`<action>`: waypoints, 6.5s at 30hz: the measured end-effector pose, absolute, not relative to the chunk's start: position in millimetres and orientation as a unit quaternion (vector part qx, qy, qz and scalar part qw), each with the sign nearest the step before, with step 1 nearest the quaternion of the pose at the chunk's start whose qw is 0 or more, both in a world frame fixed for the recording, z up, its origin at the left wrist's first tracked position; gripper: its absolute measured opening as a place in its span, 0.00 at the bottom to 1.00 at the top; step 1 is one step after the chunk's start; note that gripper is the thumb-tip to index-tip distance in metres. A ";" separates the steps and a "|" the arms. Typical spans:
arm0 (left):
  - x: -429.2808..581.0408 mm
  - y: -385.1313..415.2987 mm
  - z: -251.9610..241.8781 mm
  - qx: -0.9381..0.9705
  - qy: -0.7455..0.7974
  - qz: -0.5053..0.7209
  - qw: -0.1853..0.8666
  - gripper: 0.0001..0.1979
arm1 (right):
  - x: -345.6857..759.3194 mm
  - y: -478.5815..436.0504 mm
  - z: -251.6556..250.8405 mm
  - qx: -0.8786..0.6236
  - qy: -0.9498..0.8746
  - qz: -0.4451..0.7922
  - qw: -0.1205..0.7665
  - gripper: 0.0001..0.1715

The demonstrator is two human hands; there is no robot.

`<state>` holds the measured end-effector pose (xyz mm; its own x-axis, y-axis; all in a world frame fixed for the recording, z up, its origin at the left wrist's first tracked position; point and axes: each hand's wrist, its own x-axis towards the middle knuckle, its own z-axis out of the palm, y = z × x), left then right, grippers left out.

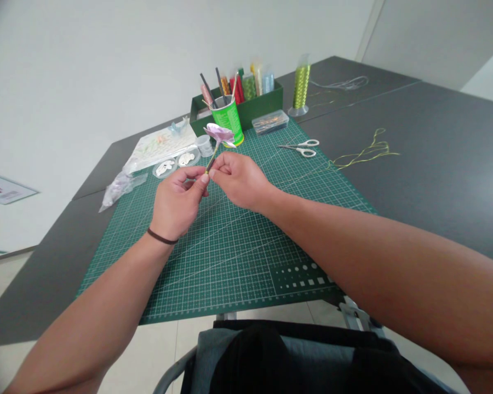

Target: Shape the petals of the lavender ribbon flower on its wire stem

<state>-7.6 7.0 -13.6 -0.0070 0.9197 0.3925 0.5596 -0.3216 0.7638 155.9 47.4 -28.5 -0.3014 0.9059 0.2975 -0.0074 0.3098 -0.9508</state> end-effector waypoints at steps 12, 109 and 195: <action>-7.8 4.2 -10.6 0.673 0.549 0.451 0.208 0.10 | 157.4 45.6 -25.1 -0.342 -0.657 0.465 0.484 0.12; -12.7 6.6 -10.9 0.706 0.563 0.413 0.122 0.08 | 159.2 45.0 -27.1 -0.340 -0.667 0.447 0.489 0.11; -7.4 4.7 -7.2 0.678 0.561 0.439 0.182 0.06 | 156.5 47.7 -30.2 -0.369 -0.651 0.450 0.487 0.12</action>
<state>-7.4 4.7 -7.2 -0.0156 0.9206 0.3902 0.6007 -0.3034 0.7397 156.5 47.7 -30.2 -0.2537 0.9189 0.3021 0.0425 0.3226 -0.9456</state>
